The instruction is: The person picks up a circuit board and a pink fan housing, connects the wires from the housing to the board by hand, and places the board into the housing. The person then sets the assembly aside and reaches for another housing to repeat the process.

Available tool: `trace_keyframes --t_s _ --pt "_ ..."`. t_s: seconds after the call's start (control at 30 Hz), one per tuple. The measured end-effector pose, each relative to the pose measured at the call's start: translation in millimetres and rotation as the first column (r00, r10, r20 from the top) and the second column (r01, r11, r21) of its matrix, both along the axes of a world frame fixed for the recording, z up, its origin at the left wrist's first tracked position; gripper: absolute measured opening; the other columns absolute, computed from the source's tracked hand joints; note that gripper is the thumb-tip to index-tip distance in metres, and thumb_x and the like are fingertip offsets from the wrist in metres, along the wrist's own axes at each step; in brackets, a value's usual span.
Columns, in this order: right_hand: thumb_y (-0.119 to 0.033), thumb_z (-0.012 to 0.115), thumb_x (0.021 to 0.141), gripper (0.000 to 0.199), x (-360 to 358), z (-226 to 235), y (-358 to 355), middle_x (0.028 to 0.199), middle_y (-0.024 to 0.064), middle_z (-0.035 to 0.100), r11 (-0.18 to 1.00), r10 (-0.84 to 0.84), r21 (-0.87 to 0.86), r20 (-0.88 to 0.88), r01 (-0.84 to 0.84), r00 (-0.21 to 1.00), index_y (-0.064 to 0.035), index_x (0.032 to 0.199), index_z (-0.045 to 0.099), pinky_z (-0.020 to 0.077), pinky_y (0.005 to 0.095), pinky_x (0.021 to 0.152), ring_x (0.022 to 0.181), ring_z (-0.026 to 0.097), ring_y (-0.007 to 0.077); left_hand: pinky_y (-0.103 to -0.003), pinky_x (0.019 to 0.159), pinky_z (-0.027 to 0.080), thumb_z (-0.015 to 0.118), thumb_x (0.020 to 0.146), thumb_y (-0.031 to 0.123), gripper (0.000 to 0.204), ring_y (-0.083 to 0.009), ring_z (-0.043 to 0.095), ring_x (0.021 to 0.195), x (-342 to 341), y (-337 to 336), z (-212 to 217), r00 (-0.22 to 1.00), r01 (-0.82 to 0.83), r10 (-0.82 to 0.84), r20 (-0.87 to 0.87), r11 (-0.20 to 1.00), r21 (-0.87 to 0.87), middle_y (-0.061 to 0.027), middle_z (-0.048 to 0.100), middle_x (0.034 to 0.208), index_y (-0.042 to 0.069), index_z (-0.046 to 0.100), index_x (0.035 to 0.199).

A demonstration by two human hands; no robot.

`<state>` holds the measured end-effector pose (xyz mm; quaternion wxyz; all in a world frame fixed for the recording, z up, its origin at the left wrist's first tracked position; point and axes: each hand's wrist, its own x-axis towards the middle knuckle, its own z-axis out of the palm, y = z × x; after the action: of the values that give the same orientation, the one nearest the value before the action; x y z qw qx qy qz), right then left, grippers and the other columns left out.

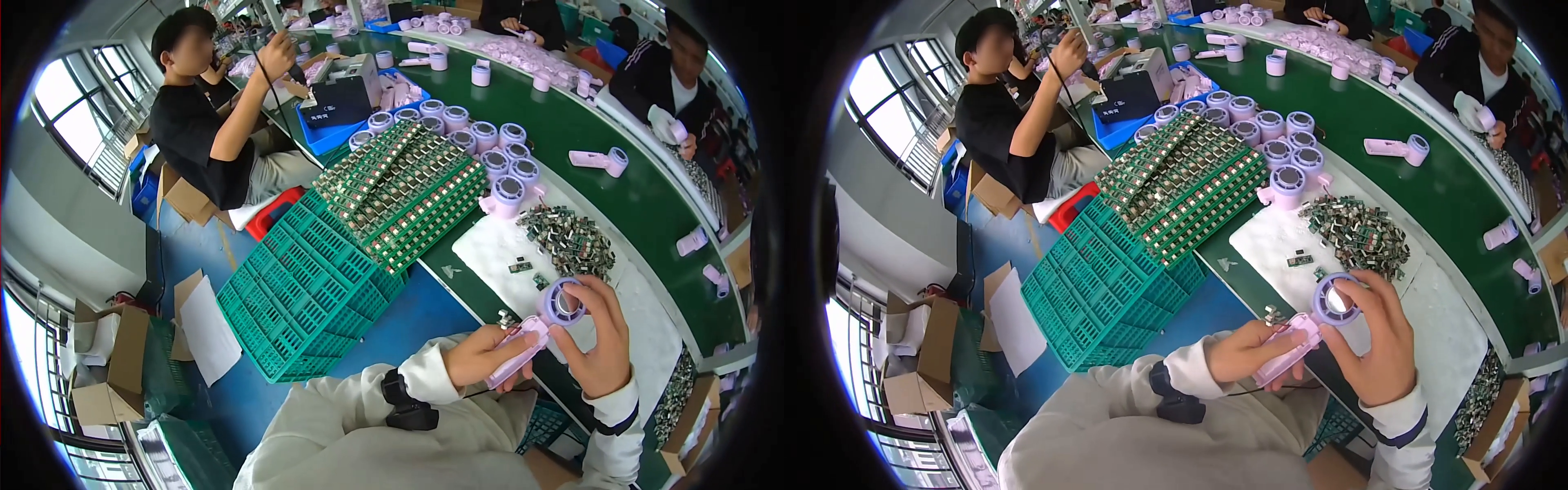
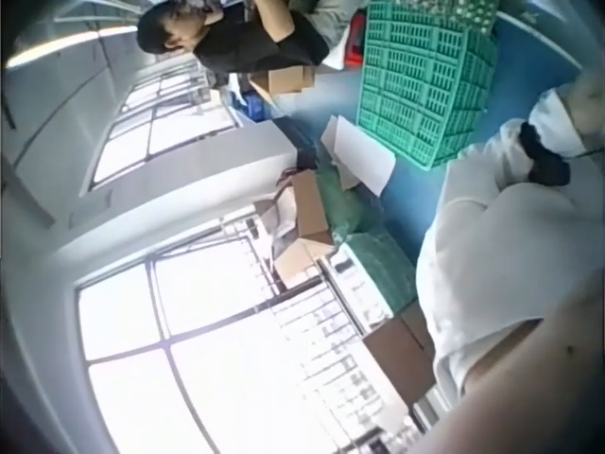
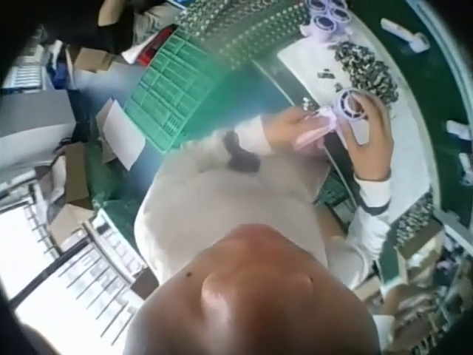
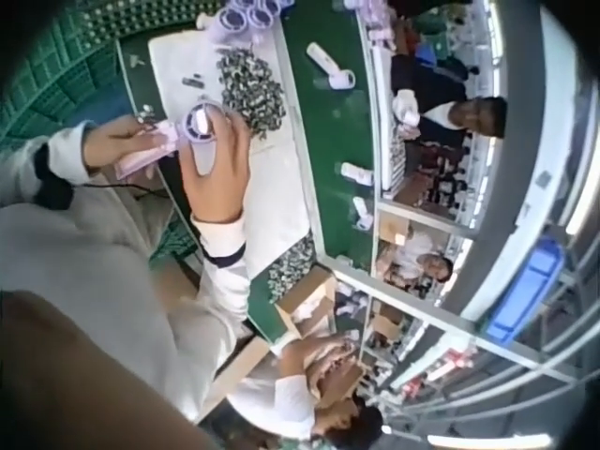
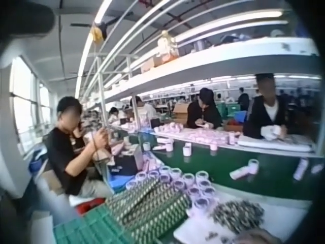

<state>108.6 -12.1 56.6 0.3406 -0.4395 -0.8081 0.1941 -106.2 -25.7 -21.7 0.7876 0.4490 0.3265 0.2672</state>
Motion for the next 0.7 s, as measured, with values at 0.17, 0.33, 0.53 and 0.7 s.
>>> trace_keyframes --t_s 0.17,0.33,0.53,0.7 --pt "-0.008 0.082 0.080 0.058 7.2 -13.3 4.7 0.136 0.0175 0.056 1.000 0.001 0.015 0.000 -0.001 1.000 -0.0043 0.133 0.058 0.0522 0.0402 0.096 0.121 0.060 0.0354 -0.025 0.060 0.053 0.046 0.112 0.038 0.043 -0.0111 0.064 0.064 7.2 -8.0 -1.1 0.998 -0.064 0.062 0.030 0.996 0.063 -0.0037 0.069 0.081 0.003 0.067 0.100" --pt "-0.011 0.083 0.080 0.061 4.4 -6.0 7.0 0.139 0.0161 0.054 0.994 0.027 -0.108 -0.064 -0.033 0.998 -0.0049 0.135 0.057 0.0529 0.0398 0.095 0.122 0.059 0.0340 -0.025 0.055 0.049 0.046 0.113 0.034 0.039 -0.0093 0.060 0.060 5.4 -10.2 19.8 0.986 -0.154 0.164 -0.034 0.966 0.207 -0.0025 0.064 0.075 0.003 0.064 0.097" --pt "-0.016 0.085 0.081 0.063 -20.5 -7.7 -0.5 0.139 0.0166 0.054 0.999 0.032 -0.014 -0.147 -0.035 0.989 -0.0051 0.136 0.057 0.0531 0.0423 0.095 0.123 0.058 0.0351 -0.026 0.058 0.051 0.046 0.113 0.030 0.033 -0.0114 0.062 0.062 -67.1 -26.9 47.5 0.965 -0.234 0.254 -0.056 0.941 0.245 -0.0059 0.069 0.084 0.001 0.061 0.118" --pt "-0.019 0.082 0.083 0.061 -5.8 -47.0 5.9 0.141 0.0172 0.052 0.931 0.360 -0.053 0.284 -0.361 0.889 -0.0046 0.137 0.058 0.0484 0.0471 0.103 0.129 0.052 0.0390 -0.028 0.052 0.051 0.052 0.109 0.032 0.036 -0.0149 0.065 0.060 -175.8 -30.6 80.7 0.720 -0.601 0.692 -0.052 0.659 0.453 -0.0126 0.073 0.089 -0.001 0.059 0.123"
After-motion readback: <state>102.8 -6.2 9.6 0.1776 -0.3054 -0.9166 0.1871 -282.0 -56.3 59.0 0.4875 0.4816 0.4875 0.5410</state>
